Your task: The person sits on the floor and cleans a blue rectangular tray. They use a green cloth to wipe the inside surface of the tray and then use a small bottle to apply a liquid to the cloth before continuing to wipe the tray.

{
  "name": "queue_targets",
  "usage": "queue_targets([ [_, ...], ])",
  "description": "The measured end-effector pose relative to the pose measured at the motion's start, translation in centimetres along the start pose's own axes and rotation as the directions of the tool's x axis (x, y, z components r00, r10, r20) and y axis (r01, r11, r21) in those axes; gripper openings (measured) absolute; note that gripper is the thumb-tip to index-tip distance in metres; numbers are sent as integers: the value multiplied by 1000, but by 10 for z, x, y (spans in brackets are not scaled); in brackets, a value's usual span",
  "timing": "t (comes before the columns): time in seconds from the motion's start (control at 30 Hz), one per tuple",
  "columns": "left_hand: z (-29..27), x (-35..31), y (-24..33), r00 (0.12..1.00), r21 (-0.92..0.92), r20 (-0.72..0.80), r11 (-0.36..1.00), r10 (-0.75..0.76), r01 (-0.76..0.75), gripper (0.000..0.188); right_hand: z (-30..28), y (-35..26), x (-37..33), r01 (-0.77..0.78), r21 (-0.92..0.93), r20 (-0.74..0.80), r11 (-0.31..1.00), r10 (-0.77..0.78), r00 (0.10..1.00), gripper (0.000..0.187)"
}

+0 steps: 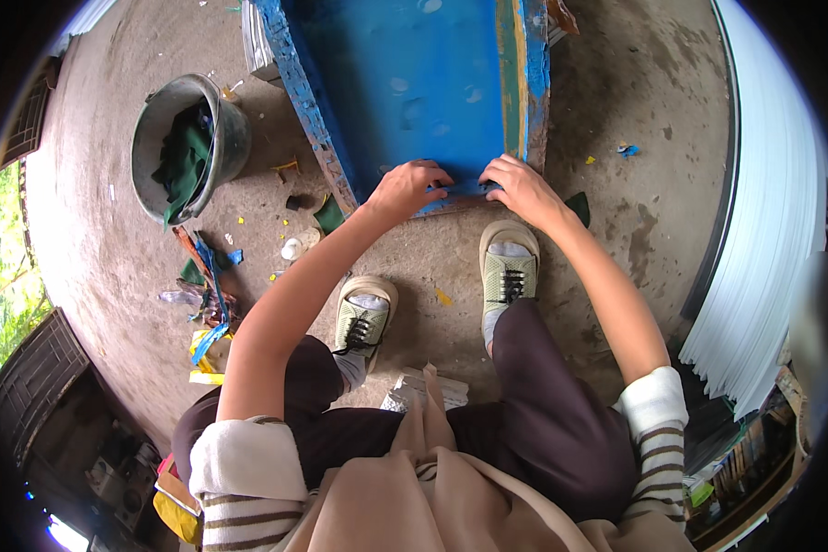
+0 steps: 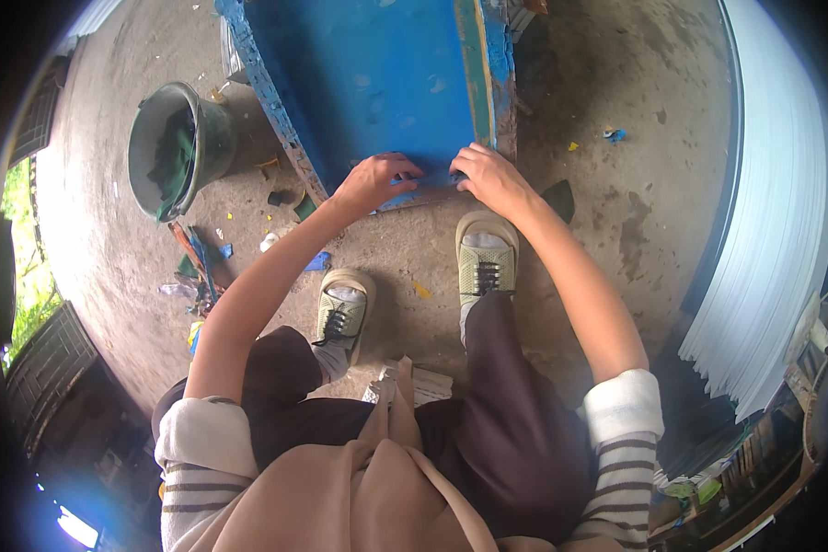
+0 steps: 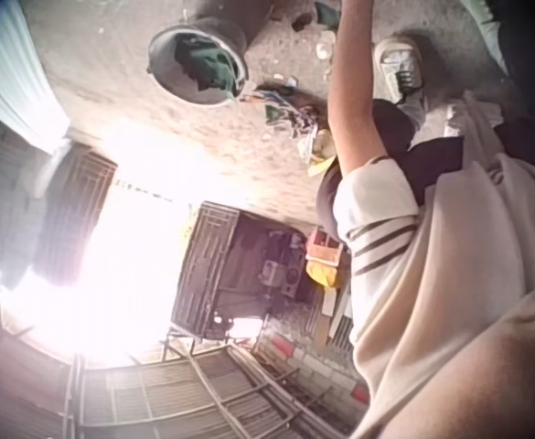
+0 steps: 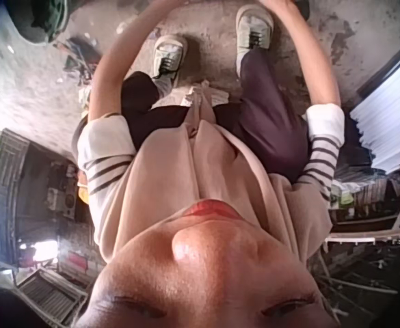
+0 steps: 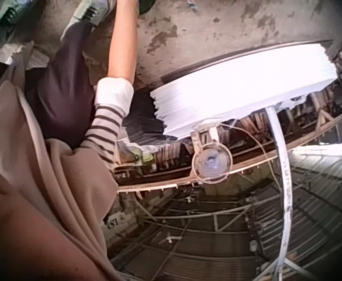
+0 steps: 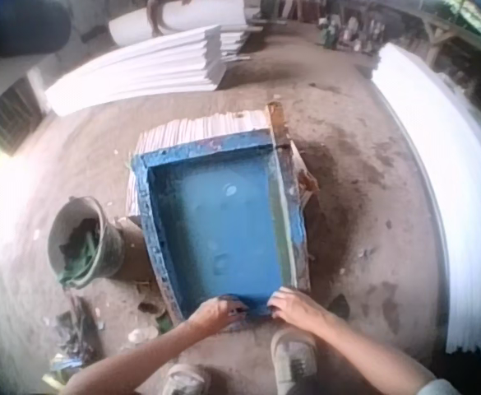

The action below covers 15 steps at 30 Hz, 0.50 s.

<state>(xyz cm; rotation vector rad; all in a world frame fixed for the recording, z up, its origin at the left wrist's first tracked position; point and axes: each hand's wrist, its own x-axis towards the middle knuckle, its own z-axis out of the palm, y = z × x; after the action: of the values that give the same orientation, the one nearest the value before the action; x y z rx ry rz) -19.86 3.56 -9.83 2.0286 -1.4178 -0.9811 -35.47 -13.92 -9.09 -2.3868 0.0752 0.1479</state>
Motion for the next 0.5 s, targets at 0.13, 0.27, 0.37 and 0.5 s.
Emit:
queue_targets([
  [0.13, 2, 6, 1, 999, 97, 27, 995, -35, 33, 17, 3, 2, -2, -10, -19, -24, 1000, 10, 1000, 21],
  [0.27, 6, 9, 4, 998, 246, -15, 968, 59, -53, 9, 5, 2, -3, 9, -31, -47, 999, -11, 999, 21],
  [0.37, 13, 11, 0, 991, 365, -52, 926, 124, -97, 6, 5, 2, -2, 23, -50, -52, 999, -25, 998, 20],
  [0.5, 19, 7, -3, 978, 411, -112, 904, 177, -117, 8, 11, -10, 4, -24, -13, -123, 1000, 22, 992, 18],
])
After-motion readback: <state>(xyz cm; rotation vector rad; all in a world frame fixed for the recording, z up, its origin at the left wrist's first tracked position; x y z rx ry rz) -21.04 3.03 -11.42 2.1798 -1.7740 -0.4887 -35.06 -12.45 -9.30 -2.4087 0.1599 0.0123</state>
